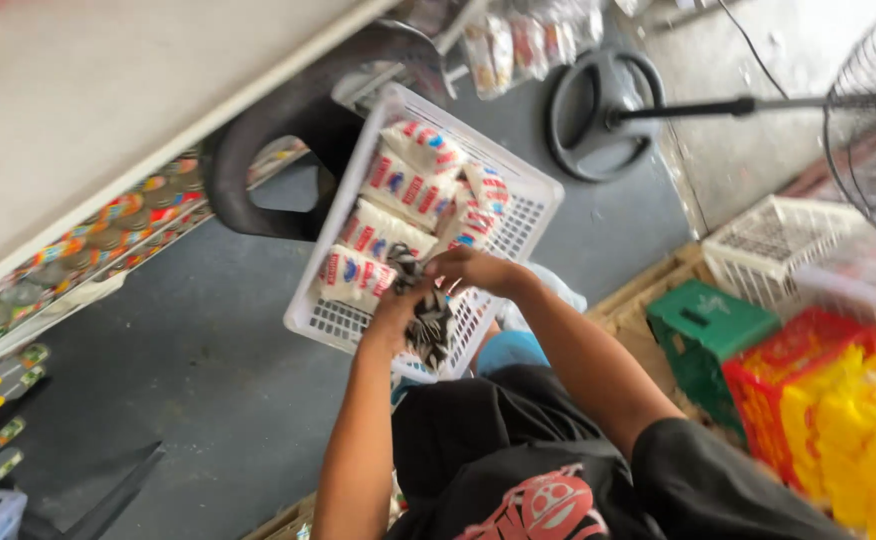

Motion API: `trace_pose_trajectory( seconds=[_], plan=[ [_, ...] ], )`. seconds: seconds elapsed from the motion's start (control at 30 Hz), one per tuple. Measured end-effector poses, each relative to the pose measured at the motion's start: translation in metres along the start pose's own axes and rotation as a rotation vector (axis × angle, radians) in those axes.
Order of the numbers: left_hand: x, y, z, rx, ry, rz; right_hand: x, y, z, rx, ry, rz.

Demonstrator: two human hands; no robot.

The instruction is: Gathering packets of sugar from a store shelf and placing them into a basket, then wrapping a packet in a patterned cloth.

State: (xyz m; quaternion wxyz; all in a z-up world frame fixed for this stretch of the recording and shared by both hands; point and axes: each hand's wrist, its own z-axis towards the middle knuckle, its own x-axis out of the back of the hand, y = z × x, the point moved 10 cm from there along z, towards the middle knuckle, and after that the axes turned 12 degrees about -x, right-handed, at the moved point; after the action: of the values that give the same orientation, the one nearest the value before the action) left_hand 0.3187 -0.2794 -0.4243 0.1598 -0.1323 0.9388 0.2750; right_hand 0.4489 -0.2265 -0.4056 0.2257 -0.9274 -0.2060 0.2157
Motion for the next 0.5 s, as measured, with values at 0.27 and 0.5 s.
trace_pose_trajectory(
  seconds=[0.27, 0.5],
  plan=[
    [-0.023, 0.015, -0.076, 0.114, -0.102, -0.126, 0.152, 0.049, 0.124, -0.220, 0.526, 1.079],
    [0.051, -0.028, -0.150, 0.032, 0.111, -0.248, 0.152, 0.050, 0.170, -0.266, 0.593, 1.406]
  ],
)
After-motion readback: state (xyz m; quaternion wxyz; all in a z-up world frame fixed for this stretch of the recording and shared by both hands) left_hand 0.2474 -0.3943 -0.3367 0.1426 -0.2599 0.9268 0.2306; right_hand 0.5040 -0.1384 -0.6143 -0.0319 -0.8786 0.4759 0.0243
